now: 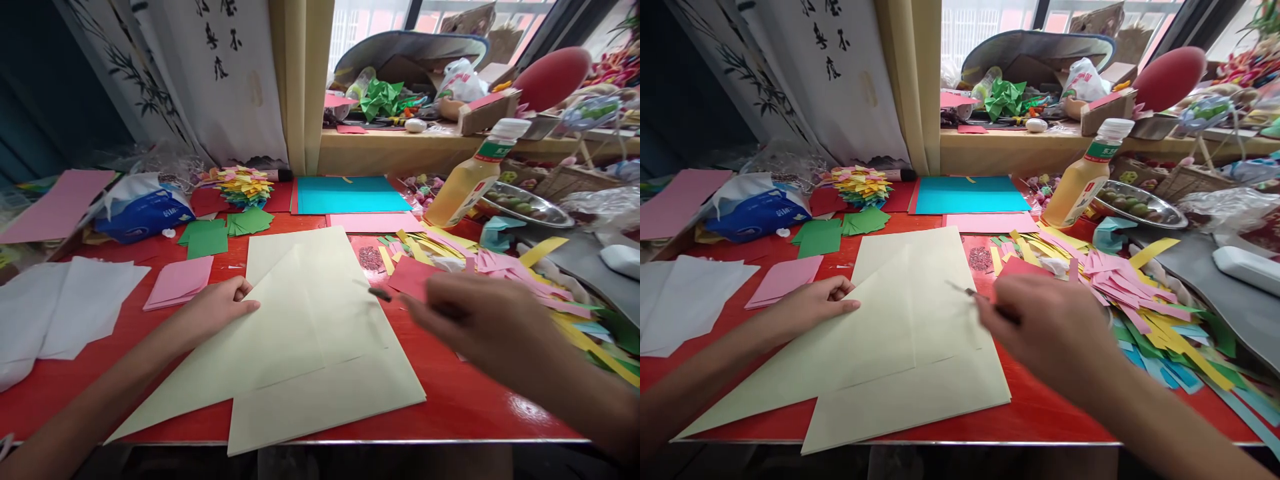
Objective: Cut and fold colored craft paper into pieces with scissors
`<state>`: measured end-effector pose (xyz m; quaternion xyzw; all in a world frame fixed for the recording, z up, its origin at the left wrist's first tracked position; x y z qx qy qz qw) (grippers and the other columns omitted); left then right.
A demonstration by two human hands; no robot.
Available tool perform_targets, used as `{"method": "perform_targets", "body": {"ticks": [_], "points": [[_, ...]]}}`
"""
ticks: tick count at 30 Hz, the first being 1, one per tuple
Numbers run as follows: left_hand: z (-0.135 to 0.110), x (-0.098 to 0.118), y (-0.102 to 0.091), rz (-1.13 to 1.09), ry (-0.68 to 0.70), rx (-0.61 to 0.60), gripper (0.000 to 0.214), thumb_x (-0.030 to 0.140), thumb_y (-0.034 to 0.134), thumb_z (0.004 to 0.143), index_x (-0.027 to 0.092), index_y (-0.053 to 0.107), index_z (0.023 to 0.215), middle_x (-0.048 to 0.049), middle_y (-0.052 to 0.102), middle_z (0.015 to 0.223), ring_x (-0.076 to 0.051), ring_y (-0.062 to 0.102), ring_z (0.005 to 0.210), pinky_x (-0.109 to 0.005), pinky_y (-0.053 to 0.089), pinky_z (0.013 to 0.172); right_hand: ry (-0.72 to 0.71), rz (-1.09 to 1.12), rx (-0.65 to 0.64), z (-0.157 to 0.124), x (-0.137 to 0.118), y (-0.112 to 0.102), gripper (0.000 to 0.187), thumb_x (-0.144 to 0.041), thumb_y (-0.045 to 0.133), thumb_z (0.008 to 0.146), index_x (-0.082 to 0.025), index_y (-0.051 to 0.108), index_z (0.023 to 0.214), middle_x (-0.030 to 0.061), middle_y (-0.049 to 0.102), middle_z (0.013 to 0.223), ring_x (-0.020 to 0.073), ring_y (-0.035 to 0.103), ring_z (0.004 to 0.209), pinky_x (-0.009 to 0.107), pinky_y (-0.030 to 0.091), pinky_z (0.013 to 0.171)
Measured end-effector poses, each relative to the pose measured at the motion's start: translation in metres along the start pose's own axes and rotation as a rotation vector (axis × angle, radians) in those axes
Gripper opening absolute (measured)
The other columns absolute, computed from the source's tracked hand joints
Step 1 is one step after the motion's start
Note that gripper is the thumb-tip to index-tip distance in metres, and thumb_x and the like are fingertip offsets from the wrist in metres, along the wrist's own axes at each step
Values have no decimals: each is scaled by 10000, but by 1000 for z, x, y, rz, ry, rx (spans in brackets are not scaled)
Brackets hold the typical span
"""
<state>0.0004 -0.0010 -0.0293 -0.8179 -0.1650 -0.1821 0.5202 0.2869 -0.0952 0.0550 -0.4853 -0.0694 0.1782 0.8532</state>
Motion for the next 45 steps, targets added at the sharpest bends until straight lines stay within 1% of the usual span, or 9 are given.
{"method": "perform_targets", "body": {"ticks": [4,9,16,19,26,29,35,39,45], "points": [[1,-1,2,13,22,26,291,506,485,702,214,491,711,32,542,673,-155,527,620,-228,331,493,-244,-43,14,-4,-52,44,317,-214,478,815,-172,448,502,-18,437,457,97,367,438,272,180,459],[-2,2,2,19,57,96,277,484,464,721,208,489,708,31,540,664,-149,509,611,-234,319,514,-228,-41,-183,-13,-56,82,258,-221,465,834,-173,502,583,2,505,552,132,450,500,284,208,464],[-3,-7,2,-83,39,-11,292,506,459,719,216,491,726,27,533,684,-149,494,592,-228,314,482,-141,86,-374,-4,-30,77,155,-227,455,833,-146,538,937,82,552,921,196,536,811,275,403,602],[-5,-10,0,-71,42,-28,290,490,437,742,209,458,673,29,479,645,-133,444,558,-226,287,470,-90,166,-476,-4,-22,74,244,-141,460,788,-162,508,1026,81,526,1019,157,552,764,254,425,605],[-13,8,-3,225,68,204,243,384,288,852,215,387,707,12,498,608,-167,477,592,-250,269,506,75,188,-658,-2,-24,73,414,-364,524,755,-166,499,1118,73,547,948,225,543,867,294,434,626],[-15,17,-1,378,91,303,224,328,228,882,214,383,767,-13,549,633,-192,512,603,-261,252,501,143,173,-700,-1,-30,76,381,-270,524,723,-179,525,1094,68,562,937,219,550,821,290,414,589],[-13,31,-12,462,147,439,237,302,228,899,214,434,823,-24,609,704,-200,546,626,-265,239,494,297,307,-688,5,-14,70,229,-223,485,722,-226,596,922,29,603,818,172,560,686,261,388,530],[-7,38,-27,447,223,602,230,302,265,894,217,473,848,-18,616,736,-195,553,656,-265,242,495,370,497,-652,8,1,68,279,-303,467,784,-255,532,1051,20,611,863,151,578,724,238,428,554],[8,30,-24,438,277,647,242,306,285,892,219,510,871,-15,643,846,-189,570,716,-265,263,520,250,230,-447,15,-36,75,254,-406,501,776,-194,551,907,51,611,866,184,575,713,274,390,550]]}}
Point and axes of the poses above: each hand's wrist, its own z-axis towards the middle knuckle, its own y-axis out of the palm, x = y × z, the point moved 4 cm from there along z, towards the middle knuckle
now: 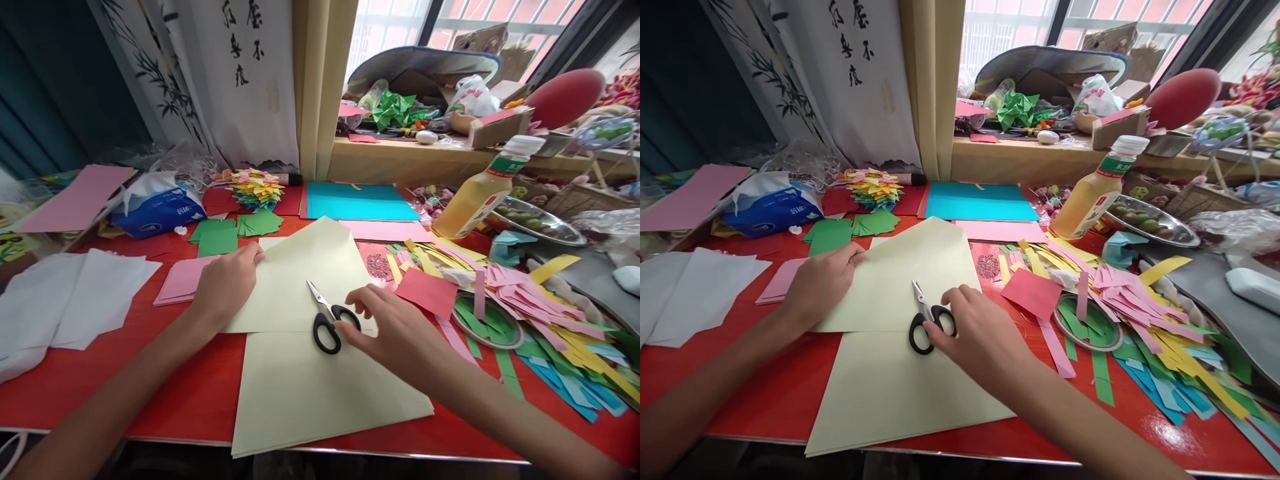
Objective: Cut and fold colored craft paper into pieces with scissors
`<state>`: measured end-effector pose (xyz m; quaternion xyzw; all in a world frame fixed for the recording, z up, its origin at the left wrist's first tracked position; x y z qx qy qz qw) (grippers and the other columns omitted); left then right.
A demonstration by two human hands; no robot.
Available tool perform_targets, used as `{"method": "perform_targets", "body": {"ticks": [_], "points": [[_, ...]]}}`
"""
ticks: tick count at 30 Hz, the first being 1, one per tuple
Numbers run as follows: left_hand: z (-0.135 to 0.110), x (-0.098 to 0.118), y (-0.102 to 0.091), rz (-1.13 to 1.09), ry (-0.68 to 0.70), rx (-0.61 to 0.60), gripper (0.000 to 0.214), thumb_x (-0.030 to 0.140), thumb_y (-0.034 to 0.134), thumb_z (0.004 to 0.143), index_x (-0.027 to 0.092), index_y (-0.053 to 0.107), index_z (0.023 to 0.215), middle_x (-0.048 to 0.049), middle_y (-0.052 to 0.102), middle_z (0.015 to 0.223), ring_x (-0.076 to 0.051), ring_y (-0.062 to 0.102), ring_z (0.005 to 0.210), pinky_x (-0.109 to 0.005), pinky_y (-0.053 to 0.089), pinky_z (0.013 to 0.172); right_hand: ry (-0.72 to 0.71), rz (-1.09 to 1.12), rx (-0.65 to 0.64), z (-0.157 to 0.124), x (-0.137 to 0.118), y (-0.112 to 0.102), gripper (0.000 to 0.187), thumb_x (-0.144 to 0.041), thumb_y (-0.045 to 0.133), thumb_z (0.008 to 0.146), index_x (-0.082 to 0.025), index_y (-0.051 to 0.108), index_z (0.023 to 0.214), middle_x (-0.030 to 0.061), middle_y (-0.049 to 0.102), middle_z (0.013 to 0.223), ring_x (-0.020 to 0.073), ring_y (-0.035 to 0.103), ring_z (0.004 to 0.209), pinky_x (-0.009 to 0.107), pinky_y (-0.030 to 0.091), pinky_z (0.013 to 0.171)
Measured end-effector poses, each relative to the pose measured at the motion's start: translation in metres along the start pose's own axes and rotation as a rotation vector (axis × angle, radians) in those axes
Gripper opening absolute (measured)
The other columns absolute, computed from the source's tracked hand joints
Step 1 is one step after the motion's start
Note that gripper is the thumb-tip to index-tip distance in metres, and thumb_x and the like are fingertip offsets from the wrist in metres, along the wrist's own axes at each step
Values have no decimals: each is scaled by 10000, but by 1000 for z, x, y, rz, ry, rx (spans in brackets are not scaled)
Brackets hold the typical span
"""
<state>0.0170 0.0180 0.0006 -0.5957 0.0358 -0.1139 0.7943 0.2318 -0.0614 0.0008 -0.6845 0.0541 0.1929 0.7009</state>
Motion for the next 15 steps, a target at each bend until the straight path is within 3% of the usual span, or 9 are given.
{"method": "perform_targets", "body": {"ticks": [4,8,11,15], "points": [[-3,-3,-1,-13,4,61,249,328,292,891,223,517,874,-7,637,832,-179,563,714,-258,279,536,-44,-190,-79,4,-20,14,195,-305,516,745,-189,542,900,36,615,714,190,564,573,258,227,409],[-4,-6,-5,-63,2,91,261,334,290,885,219,522,856,-10,613,764,-171,533,661,-251,267,526,-62,-295,-148,5,-19,14,120,-178,486,719,-184,549,823,20,598,593,172,536,478,266,138,395],[-3,-11,-8,-148,-19,87,260,340,286,878,225,518,850,-5,571,695,-162,499,625,-244,259,522,-6,-238,-167,1,-11,8,165,-182,504,698,-192,577,845,17,609,593,174,541,499,254,170,399],[-2,-16,-15,-230,-46,150,248,338,298,869,218,511,826,1,530,679,-147,467,616,-236,263,531,51,30,-163,-5,5,-5,305,-219,534,693,-236,578,995,-8,628,665,154,553,567,230,294,436]]}}
Point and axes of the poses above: each hand's wrist, its own z-axis towards the middle knuckle, its own y-axis out of the palm, x = y × z, the point moved 4 cm from there along z, towards the middle knuckle
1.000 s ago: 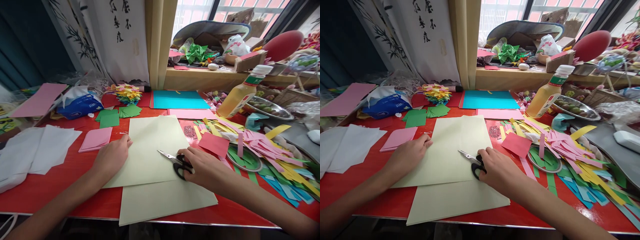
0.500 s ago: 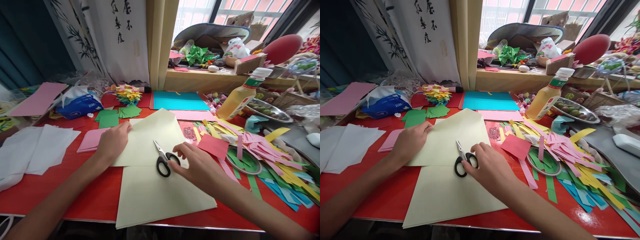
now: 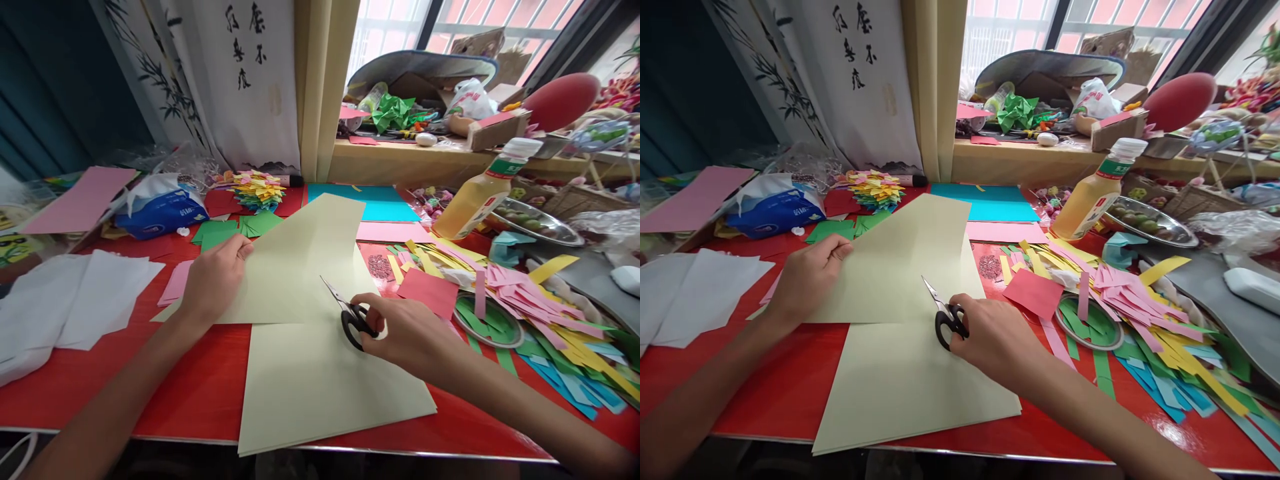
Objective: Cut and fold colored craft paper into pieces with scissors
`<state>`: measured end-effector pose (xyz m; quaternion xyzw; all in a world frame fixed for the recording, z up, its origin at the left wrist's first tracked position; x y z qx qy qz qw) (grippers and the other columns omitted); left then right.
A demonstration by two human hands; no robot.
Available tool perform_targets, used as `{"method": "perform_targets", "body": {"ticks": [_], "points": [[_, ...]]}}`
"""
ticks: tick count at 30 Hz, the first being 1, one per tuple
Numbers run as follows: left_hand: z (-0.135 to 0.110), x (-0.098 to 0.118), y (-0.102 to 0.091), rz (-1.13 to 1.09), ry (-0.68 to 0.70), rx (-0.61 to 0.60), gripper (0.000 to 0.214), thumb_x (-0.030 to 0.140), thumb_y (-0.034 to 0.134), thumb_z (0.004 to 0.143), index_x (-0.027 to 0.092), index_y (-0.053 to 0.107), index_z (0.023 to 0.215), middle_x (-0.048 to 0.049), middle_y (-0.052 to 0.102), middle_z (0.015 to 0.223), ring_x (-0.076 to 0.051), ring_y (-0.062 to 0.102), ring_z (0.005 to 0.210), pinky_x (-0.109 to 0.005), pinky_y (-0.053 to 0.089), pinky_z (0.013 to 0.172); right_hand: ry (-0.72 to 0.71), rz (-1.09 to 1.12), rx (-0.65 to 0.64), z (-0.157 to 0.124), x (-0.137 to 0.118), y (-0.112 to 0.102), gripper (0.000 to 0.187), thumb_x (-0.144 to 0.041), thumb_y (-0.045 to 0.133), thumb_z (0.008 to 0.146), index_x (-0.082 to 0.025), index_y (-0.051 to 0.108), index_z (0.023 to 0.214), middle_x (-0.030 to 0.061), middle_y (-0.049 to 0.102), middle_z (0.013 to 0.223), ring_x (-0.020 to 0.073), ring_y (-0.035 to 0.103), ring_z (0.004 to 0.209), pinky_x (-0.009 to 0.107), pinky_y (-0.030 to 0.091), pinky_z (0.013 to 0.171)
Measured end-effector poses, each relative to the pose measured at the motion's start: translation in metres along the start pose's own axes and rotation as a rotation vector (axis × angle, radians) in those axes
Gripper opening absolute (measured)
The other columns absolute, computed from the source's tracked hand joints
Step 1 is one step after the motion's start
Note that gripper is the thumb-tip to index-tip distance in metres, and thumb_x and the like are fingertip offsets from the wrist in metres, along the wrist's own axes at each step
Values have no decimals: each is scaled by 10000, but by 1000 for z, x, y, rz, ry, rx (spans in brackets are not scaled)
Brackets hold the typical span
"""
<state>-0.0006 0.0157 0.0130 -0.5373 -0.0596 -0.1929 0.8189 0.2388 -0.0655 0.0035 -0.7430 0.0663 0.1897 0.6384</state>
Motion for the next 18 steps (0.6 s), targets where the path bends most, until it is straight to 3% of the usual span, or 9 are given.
{"method": "perform_targets", "body": {"ticks": [4,7,11,14,18], "points": [[1,-4,-4,-92,-114,-12,232,358,317,858,219,499,826,18,465,622,-130,424,561,-232,279,525,-15,412,-34,-1,13,-7,327,-253,548,720,-255,548,1047,-6,627,750,136,560,632,231,385,511],[1,-9,0,-186,-204,-66,210,341,322,848,224,495,872,16,503,666,-137,459,600,-230,306,531,-6,720,-71,10,20,-3,347,-245,564,716,-223,534,1060,1,600,717,137,552,679,230,393,544],[0,-17,13,-296,-311,-212,230,358,331,833,220,500,903,-7,587,809,-169,536,709,-242,354,574,-13,1054,-139,33,20,9,345,-250,568,713,-219,533,1055,-4,555,734,73,416,528,193,198,401],[-1,-18,20,-186,-320,-270,275,403,313,836,207,495,898,-31,594,804,-197,543,718,-264,352,577,-57,1261,-89,47,19,12,318,-244,578,699,-213,550,1014,-13,526,733,56,324,489,198,142,384],[-5,-12,25,15,-269,-276,298,430,314,831,196,464,940,-71,601,851,-240,545,765,-286,343,576,-68,1410,-2,57,20,14,249,-231,591,694,-207,572,941,-6,503,729,71,375,540,179,157,355]]}}
Point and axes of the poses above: each hand's wrist, its own z-axis towards the middle knuckle, its own y-axis out of the palm, x = y × z, the point moved 4 cm from there along z, towards the middle knuckle
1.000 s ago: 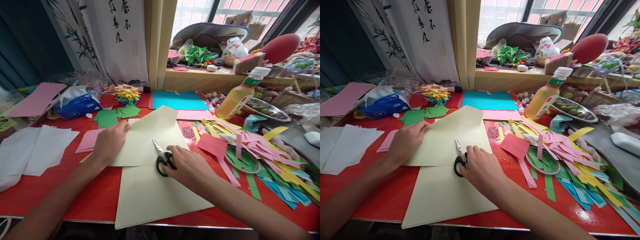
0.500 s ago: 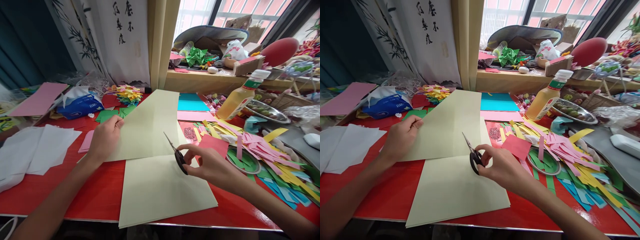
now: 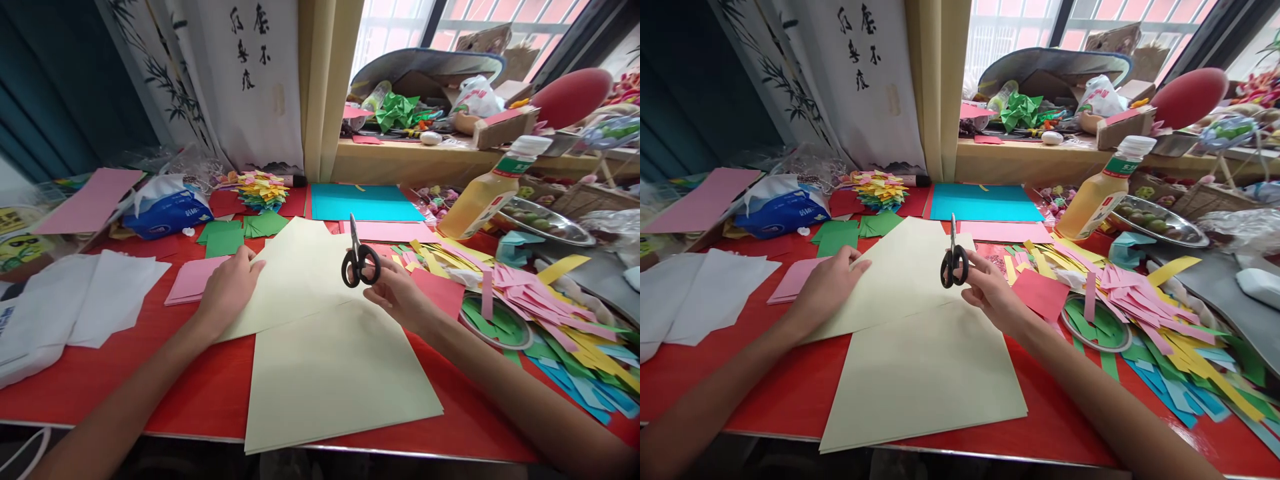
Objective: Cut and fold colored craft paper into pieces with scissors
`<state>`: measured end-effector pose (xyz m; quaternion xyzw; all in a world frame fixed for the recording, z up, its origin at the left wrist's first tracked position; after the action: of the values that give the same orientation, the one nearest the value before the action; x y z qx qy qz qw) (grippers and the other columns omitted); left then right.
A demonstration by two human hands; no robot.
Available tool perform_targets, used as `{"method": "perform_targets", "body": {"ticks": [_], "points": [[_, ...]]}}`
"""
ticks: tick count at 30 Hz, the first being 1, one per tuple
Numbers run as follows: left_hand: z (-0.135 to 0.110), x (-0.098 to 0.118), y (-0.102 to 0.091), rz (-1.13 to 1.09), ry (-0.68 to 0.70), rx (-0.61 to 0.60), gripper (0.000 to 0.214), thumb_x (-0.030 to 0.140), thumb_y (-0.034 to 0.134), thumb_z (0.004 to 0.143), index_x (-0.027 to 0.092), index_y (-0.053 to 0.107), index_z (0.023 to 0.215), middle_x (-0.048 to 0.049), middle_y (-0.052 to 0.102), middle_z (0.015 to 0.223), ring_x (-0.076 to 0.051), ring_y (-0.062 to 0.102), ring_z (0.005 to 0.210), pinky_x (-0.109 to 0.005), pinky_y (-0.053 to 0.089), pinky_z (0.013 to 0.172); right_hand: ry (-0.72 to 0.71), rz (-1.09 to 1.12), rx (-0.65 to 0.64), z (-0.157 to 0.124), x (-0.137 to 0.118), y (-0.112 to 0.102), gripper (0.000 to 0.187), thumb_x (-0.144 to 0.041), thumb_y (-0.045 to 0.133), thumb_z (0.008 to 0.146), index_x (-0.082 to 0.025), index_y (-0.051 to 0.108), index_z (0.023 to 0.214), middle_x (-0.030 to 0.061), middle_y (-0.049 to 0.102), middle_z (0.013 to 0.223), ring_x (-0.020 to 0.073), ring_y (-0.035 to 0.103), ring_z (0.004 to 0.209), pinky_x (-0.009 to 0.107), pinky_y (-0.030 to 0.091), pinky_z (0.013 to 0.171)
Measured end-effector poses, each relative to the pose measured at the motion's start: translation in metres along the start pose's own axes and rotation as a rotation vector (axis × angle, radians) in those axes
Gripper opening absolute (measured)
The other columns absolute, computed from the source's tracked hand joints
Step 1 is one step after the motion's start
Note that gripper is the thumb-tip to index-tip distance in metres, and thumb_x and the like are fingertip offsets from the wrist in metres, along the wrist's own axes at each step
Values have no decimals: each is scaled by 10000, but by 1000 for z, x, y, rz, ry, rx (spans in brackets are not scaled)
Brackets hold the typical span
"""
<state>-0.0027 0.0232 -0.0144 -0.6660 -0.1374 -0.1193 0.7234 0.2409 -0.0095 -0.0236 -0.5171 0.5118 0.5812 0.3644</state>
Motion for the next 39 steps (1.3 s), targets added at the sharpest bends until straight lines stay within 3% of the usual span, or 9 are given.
{"method": "perform_targets", "body": {"ticks": [9,13,16,21,25,30,33,37,39], "points": [[-3,1,14,137,11,-83,334,417,271,855,189,513,896,-105,637,815,-271,577,782,-295,334,556,-94,89,45,5,-3,-21,237,-226,597,700,-243,555,933,-8,555,902,89,525,761,142,354,442],[-1,-2,15,72,36,-58,329,383,266,863,187,530,861,-88,629,771,-240,570,747,-282,327,554,-123,23,49,0,-7,-23,352,-223,569,716,-271,507,1059,-4,519,917,114,525,806,181,413,516],[-1,0,10,-12,60,-14,286,362,283,860,206,523,869,-36,582,663,-197,528,636,-263,297,517,-107,-33,24,-5,-8,-19,318,-335,523,765,-268,477,1071,9,493,876,135,520,788,205,409,503],[-6,5,-16,-180,135,215,252,386,330,849,229,524,886,18,495,598,-128,421,509,-240,273,501,-4,-28,-187,-17,-5,-4,319,-511,420,798,-226,483,928,13,468,746,143,494,658,218,361,429],[-16,3,-38,-321,123,399,289,432,337,848,224,514,941,21,457,627,-112,384,527,-237,278,504,51,-349,-279,-26,-2,7,331,-467,512,777,-184,543,946,-9,481,624,103,424,515,217,300,423],[-28,2,-56,-483,155,557,253,397,367,868,184,485,940,16,431,718,-91,360,619,-224,318,572,176,-642,-284,-38,0,23,344,-490,567,747,-208,601,940,-34,465,537,108,442,546,218,310,487],[-30,-1,-59,-566,200,637,212,358,395,872,174,488,921,18,424,729,-81,372,644,-213,329,588,197,-654,-249,-41,0,29,345,-501,570,741,-212,613,925,-38,455,540,105,445,547,219,312,497],[-29,-5,-61,-625,248,857,161,309,472,846,168,527,789,37,403,618,-74,384,613,-196,318,548,207,-634,-208,-41,2,30,361,-515,560,746,-206,615,925,-41,445,522,86,400,505,214,291,487],[-28,-5,-58,-665,258,887,152,296,491,838,168,538,772,44,398,585,-67,386,592,-187,318,538,206,-623,-199,-40,2,31,372,-523,559,744,-205,615,929,-41,440,521,80,383,495,211,281,476]]}}
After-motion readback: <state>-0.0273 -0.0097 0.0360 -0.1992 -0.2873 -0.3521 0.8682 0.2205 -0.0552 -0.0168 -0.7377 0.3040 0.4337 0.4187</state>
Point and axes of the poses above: each hand's wrist, its own z-axis towards the middle knuckle, its own y-axis out of the palm, x = y × z, the point moved 4 cm from there along z, towards the middle knuckle
